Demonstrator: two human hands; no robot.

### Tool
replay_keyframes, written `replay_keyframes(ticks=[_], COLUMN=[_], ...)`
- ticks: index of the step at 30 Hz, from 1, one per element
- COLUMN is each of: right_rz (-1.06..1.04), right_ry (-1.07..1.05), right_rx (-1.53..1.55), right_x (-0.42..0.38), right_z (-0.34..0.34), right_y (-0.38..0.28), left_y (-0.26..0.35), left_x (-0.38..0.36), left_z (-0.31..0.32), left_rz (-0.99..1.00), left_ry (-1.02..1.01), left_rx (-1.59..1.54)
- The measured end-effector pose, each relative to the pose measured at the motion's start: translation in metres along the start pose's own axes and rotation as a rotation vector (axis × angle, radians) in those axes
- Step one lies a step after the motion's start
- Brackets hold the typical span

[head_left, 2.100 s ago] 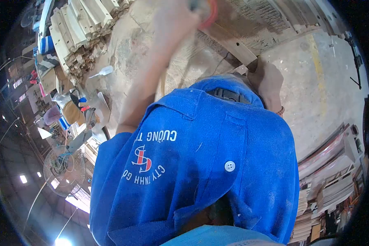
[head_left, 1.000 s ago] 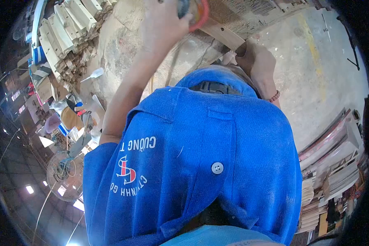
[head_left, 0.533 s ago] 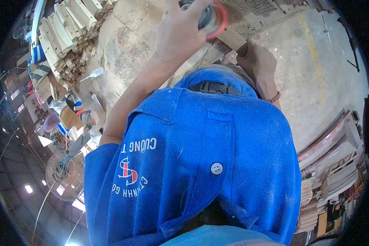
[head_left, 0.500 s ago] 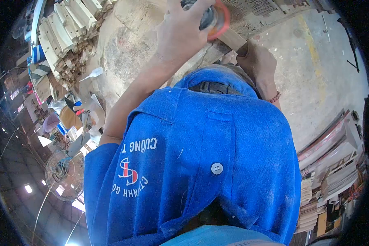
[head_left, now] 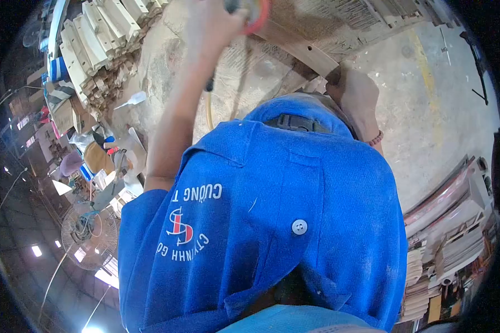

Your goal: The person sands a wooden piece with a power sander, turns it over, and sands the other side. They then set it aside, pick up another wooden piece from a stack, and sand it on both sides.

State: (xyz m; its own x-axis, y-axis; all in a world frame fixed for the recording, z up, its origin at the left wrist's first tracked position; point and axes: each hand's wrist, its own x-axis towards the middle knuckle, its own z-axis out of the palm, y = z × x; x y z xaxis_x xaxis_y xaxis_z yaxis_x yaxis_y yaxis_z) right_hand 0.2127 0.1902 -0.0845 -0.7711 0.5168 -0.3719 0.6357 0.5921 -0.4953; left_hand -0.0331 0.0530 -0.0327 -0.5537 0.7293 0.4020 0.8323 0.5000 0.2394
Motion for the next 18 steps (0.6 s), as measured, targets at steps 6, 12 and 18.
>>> replay_keyframes(ticks=[6,12,18], right_rz=[0.017,-0.032,-0.034], right_ry=[0.031,0.023,0.033], right_rx=[0.003,0.057,0.004], right_x=[0.000,-0.001,-0.002], right_z=[0.002,0.002,0.000], right_y=[-0.004,0.002,-0.002], left_y=[0.055,0.043,0.025], left_x=[0.010,0.003,-0.004], left_z=[-0.019,-0.023,-0.019], left_rz=[-0.331,-0.373,-0.371], left_ry=[-0.362,-0.299,-0.244], left_rx=[-0.239,-0.061,-0.070])
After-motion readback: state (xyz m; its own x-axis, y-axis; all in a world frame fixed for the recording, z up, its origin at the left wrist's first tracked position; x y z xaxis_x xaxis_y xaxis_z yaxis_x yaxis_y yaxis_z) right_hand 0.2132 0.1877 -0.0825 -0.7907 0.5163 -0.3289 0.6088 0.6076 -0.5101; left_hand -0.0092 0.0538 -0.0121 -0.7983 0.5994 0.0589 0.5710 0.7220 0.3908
